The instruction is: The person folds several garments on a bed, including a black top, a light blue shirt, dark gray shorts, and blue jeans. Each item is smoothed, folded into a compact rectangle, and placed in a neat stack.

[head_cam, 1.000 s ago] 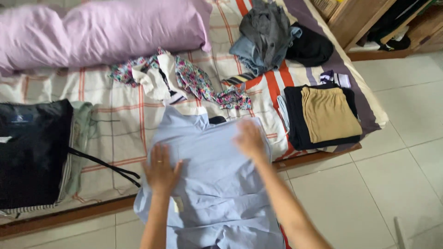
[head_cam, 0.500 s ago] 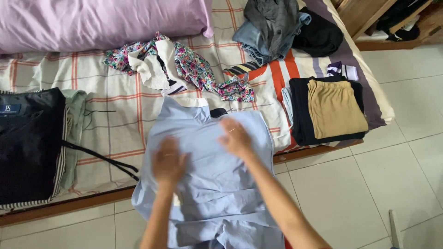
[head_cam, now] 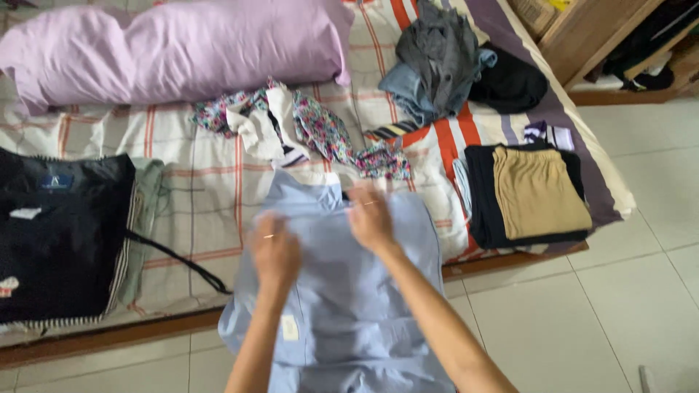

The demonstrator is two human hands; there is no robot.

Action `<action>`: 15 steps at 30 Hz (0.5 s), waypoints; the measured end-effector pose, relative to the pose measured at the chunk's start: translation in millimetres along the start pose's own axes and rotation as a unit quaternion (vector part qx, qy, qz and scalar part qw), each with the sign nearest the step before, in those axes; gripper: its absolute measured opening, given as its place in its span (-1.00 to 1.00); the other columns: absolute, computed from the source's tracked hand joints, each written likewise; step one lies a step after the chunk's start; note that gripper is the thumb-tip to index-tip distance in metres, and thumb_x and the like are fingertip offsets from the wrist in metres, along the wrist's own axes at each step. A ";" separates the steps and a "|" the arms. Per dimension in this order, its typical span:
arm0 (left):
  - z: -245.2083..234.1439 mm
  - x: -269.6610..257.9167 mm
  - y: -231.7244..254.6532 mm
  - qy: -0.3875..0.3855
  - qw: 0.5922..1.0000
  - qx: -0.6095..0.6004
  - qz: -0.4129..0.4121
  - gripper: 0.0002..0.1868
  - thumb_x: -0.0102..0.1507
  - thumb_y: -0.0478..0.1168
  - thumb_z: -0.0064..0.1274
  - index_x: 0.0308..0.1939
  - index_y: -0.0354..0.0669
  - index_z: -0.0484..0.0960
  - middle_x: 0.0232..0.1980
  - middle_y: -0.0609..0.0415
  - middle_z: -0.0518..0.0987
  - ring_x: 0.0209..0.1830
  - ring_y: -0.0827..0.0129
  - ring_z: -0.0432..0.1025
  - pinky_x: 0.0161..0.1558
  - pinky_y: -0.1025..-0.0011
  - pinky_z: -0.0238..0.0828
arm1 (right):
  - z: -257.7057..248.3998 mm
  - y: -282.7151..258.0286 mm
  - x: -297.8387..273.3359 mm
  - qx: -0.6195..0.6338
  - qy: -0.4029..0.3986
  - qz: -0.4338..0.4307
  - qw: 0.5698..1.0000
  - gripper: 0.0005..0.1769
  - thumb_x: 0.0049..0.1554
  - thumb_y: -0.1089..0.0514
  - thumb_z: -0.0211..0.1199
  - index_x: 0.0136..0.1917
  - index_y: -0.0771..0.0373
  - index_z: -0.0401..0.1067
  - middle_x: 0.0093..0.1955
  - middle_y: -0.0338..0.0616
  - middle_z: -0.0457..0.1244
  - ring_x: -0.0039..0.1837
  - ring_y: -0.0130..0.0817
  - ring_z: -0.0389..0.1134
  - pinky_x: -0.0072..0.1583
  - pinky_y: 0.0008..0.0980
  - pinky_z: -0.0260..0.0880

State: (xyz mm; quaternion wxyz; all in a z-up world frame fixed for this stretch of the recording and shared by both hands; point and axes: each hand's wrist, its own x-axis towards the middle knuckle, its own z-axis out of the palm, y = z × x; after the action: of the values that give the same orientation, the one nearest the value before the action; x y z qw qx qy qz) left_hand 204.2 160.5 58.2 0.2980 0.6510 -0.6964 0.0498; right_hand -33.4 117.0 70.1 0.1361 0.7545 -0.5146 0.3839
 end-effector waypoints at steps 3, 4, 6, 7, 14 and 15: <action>28.6 32.1 17.8 -0.066 0.996 -0.060 -0.001 -0.44 0.36 0.10 -0.06 0.38 -0.01 0.46 0.45 -0.01 0.38 0.53 0.07 0.20 0.43 -0.20 0.05 | 49.2 -1.6 28.5 0.004 -0.027 0.076 0.997 -0.66 0.21 -0.05 0.17 0.23 -0.04 0.50 0.08 -0.28 0.37 0.16 -0.22 0.43 0.12 -0.23 0.48; 41.8 39.7 2.7 -0.061 0.996 -0.058 0.000 -0.44 0.36 0.10 -0.06 0.38 -0.01 0.46 0.45 -0.01 0.38 0.53 0.07 0.20 0.43 -0.20 0.05 | 68.7 10.2 29.0 0.006 -0.023 0.073 0.997 -0.66 0.21 -0.05 0.17 0.23 -0.04 0.50 0.08 -0.28 0.37 0.16 -0.22 0.43 0.12 -0.23 0.48; 70.0 50.9 -25.7 -0.079 0.994 0.062 -0.046 -0.25 0.32 0.33 -0.13 0.41 -0.05 0.46 0.43 -0.08 0.44 0.54 0.00 0.17 0.37 -0.40 -0.04 | 106.8 35.3 26.8 -0.059 -0.103 0.187 0.975 -0.39 0.11 -0.21 0.25 0.36 0.05 0.39 0.01 0.02 0.33 0.12 0.05 0.40 -0.05 0.06 0.52; 70.7 51.3 -24.1 -0.078 0.994 0.062 -0.047 -0.25 0.32 0.33 -0.13 0.41 -0.05 0.46 0.43 -0.08 0.44 0.54 0.00 0.17 0.37 -0.40 -0.04 | 110.3 39.5 22.7 -0.059 -0.103 0.186 0.975 -0.39 0.11 -0.21 0.25 0.36 0.05 0.39 0.01 0.02 0.33 0.12 0.05 0.40 -0.05 0.06 0.52; 61.3 63.2 -21.3 -0.062 0.989 0.093 -0.092 -0.08 0.20 0.31 0.01 0.49 -0.19 0.34 0.48 -0.13 0.42 0.51 0.09 0.27 0.40 -0.18 0.09 | 121.8 50.7 14.0 0.024 -0.048 0.257 0.965 -0.75 0.17 -0.05 0.28 0.06 0.06 0.43 -0.11 -0.13 0.35 -0.02 -0.02 0.45 -0.02 -0.04 0.47; 56.6 60.2 -18.6 -0.075 0.988 0.087 -0.100 -0.08 0.18 0.29 0.06 0.48 -0.18 0.36 0.48 -0.10 0.42 0.52 0.10 0.25 0.42 -0.18 0.08 | 119.6 50.1 11.9 0.028 -0.026 0.240 0.970 -0.78 0.14 0.00 0.32 0.02 0.10 0.45 -0.15 -0.12 0.34 -0.03 -0.01 0.45 -0.02 -0.07 0.45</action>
State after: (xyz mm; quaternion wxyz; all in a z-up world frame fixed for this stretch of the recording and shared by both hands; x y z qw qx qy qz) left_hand 203.3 79.1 34.9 0.1903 0.7431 -0.6408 0.0311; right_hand -23.0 15.5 -10.8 0.0058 0.6220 -0.6731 0.4000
